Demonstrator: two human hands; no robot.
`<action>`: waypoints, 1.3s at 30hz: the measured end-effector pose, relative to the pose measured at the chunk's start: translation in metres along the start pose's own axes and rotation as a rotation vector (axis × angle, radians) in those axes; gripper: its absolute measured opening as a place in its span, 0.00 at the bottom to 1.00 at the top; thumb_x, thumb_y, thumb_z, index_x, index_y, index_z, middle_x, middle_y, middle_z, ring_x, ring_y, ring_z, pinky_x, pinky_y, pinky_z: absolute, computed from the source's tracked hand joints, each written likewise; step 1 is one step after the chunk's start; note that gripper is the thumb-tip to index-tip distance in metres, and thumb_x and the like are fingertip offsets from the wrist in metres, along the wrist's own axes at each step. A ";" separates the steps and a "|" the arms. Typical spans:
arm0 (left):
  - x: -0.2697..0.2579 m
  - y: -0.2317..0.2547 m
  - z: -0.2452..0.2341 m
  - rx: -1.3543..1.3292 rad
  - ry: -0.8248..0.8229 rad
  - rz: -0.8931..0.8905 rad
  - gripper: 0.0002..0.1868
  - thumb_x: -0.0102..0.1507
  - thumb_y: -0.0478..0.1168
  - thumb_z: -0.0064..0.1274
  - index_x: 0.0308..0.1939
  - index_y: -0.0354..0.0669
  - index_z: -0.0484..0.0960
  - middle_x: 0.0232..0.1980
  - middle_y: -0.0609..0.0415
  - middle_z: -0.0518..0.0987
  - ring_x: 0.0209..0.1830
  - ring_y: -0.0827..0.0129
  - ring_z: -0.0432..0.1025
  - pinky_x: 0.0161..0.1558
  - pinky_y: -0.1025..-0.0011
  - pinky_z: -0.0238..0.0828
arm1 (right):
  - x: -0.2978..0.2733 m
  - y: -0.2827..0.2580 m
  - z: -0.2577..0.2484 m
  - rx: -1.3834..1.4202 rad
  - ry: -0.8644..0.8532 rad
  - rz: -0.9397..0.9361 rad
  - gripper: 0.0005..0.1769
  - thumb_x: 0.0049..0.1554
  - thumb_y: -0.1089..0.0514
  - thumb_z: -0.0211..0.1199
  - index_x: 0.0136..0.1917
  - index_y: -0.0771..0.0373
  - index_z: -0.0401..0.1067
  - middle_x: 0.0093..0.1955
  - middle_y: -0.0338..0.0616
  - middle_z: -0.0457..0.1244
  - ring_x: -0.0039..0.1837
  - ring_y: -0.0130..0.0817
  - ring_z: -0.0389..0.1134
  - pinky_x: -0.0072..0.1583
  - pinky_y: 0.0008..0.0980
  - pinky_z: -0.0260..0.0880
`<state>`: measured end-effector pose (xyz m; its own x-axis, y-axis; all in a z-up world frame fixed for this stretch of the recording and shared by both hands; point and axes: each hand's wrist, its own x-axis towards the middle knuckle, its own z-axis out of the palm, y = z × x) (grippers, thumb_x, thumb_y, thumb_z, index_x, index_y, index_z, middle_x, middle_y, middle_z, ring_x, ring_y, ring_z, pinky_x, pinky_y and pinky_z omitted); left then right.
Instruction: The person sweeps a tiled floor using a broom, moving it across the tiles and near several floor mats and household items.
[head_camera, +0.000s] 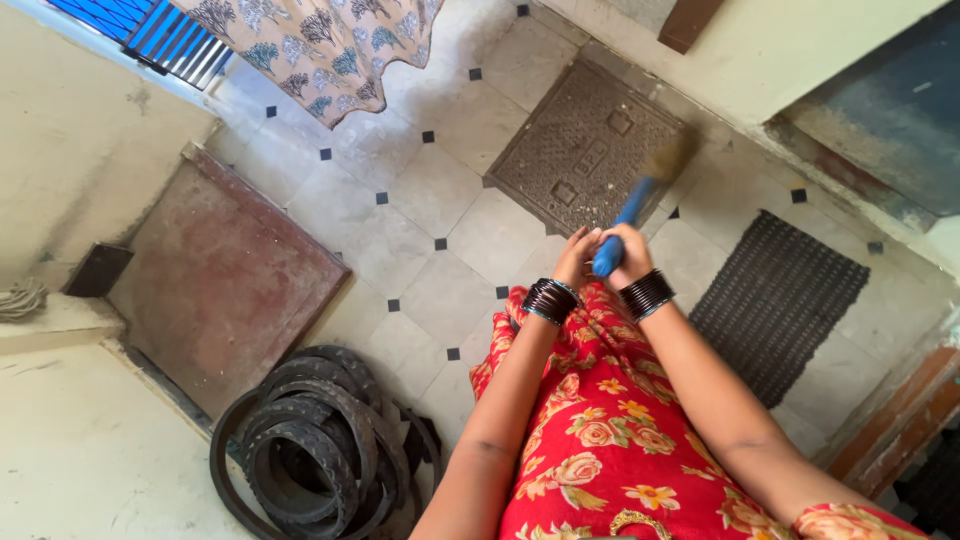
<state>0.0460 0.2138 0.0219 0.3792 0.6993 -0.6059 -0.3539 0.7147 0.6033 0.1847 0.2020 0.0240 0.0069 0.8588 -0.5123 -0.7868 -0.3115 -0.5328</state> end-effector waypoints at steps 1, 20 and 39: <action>0.003 0.002 -0.005 0.080 0.021 -0.069 0.49 0.59 0.61 0.56 0.79 0.52 0.52 0.56 0.44 0.77 0.46 0.56 0.76 0.45 0.58 0.73 | 0.010 -0.012 -0.004 -0.027 0.013 -0.048 0.07 0.57 0.62 0.56 0.37 0.65 0.68 0.36 0.47 0.64 0.40 0.37 0.68 0.46 0.35 0.72; 0.097 0.079 -0.030 -0.197 0.425 0.073 0.27 0.65 0.53 0.53 0.67 0.51 0.73 0.51 0.54 0.84 0.42 0.63 0.80 0.39 0.61 0.71 | 0.231 -0.130 0.074 -0.529 -0.325 0.728 0.08 0.49 0.53 0.59 0.37 0.59 0.66 0.30 0.38 0.58 0.30 0.29 0.61 0.31 0.29 0.62; 0.130 0.075 -0.006 -0.278 0.609 0.225 0.26 0.65 0.50 0.52 0.66 0.48 0.74 0.51 0.53 0.83 0.39 0.66 0.78 0.34 0.68 0.69 | 0.315 -0.086 0.125 -0.475 -0.213 0.993 0.10 0.57 0.64 0.61 0.43 0.62 0.59 0.32 0.39 0.59 0.32 0.27 0.62 0.37 0.27 0.68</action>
<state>0.0640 0.3582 -0.0147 -0.2463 0.6559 -0.7136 -0.6035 0.4723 0.6424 0.1771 0.5496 -0.0075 -0.6339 0.1813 -0.7518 -0.0690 -0.9815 -0.1785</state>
